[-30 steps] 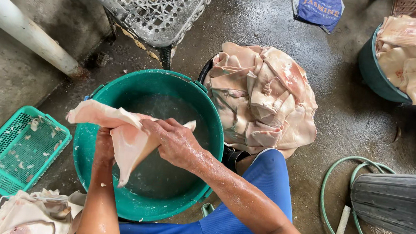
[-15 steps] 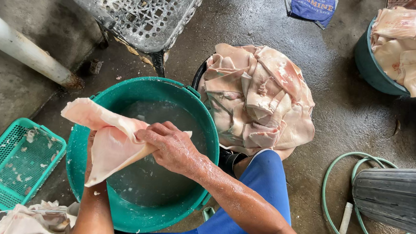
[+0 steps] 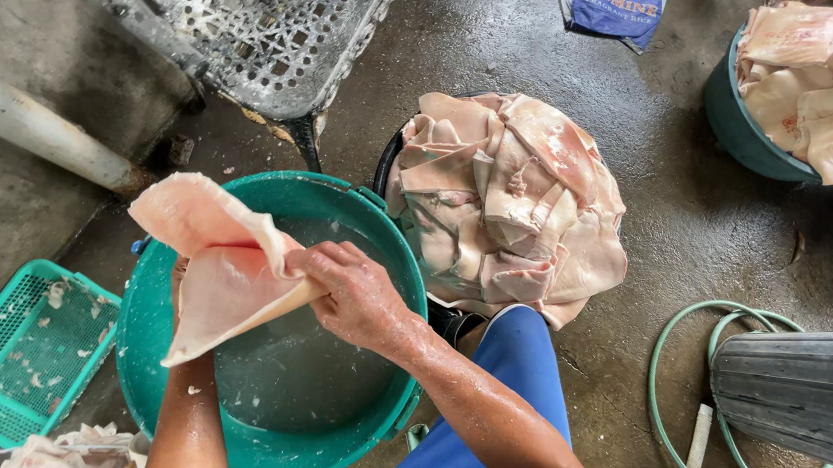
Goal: The person washes raw animal skins in a bucket of water by hand, moving pieces one at a time from a pile on the floor into the bucket and then to a separate basin.
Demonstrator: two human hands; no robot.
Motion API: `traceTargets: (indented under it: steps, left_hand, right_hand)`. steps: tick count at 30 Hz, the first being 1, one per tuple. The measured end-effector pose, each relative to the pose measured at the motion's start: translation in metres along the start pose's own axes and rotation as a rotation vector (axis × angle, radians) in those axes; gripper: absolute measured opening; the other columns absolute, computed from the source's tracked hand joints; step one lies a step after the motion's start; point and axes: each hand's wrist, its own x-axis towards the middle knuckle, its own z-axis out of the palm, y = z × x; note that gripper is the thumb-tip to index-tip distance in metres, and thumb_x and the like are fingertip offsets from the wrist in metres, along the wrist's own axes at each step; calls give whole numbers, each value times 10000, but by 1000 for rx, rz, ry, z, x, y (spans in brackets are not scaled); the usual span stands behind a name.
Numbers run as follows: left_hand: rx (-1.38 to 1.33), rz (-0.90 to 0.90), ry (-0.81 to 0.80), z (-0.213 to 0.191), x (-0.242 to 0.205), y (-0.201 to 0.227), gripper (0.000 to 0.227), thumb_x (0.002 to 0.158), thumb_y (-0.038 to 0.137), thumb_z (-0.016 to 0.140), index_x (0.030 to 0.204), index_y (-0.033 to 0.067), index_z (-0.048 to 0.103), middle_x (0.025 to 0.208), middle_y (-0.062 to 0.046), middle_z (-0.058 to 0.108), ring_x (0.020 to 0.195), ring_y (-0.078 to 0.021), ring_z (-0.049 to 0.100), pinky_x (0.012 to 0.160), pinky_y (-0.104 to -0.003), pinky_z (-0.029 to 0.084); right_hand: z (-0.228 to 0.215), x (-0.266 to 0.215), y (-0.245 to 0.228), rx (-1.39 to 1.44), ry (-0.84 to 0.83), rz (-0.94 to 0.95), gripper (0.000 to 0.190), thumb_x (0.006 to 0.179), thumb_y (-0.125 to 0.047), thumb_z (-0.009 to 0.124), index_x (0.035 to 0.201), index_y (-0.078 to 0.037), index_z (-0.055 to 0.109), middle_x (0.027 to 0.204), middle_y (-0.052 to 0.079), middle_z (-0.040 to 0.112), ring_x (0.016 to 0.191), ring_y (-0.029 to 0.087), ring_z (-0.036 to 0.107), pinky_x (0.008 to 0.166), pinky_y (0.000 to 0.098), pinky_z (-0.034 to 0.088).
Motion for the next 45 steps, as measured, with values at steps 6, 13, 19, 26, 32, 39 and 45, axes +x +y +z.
traceTargets:
  steps: [6,13,19,26,32,39,45]
  left_hand:
    - [256,117,-92,71,41,12,386,889,252,797,1162,0,691,1086,-58,730,963,-95,654,832,-279,557]
    - [501,179,-360,214,89,36,423,841,283,845,1130,2,714,1040,-41,746,922,-63,651,804,-264,557]
    - [985,-109,-446,296,145,-17,592,701,423,923,1078,-2,754,996,-153,797,864,-211,749,813,-366,575]
    - [1576,-209,-549,336,153,-205,1289,649,387,966,1642,202,164,1669,-222,171,1449,-445,243,1112,-674,241]
    - [1709,-161,-796,319,90,-317,1165,746,347,882,1636,239,139,1692,-183,105,1496,-541,147,1206,-589,236]
    - [1782,-54,-837,305,96,-336,1200,722,412,905,1618,185,139,1649,-252,177,1457,-586,201,1222,-538,221]
    - [1538,-262,-828,324,104,-276,848,780,301,825,1527,235,429,1616,-132,333,1464,-420,345,1160,-496,358]
  right_hand:
    - [-38,-3,38,269,272,156,397,824,51,741,1177,-71,606,1011,79,711,918,186,731,809,314,581]
    - [-85,-21,128,865,645,413,468,829,97,695,1254,-45,562,1026,47,702,938,130,691,799,276,585]
    - [-101,-55,218,950,856,502,537,771,85,638,1298,1,582,1083,86,691,947,155,671,823,293,570]
    - [-54,-108,377,-39,777,936,680,826,-169,680,1435,13,436,1223,256,519,1120,417,498,956,554,423]
    - [12,-147,425,-625,342,985,455,993,-487,515,1442,-415,524,1581,176,359,1416,440,300,1067,690,241]
    - [11,-139,425,-577,244,1052,474,1011,-495,459,1479,-436,498,1629,145,289,1459,445,242,1101,704,162]
    - [-3,-132,424,-465,177,1118,485,985,-503,462,1462,-415,493,1620,150,304,1453,446,255,1103,670,205]
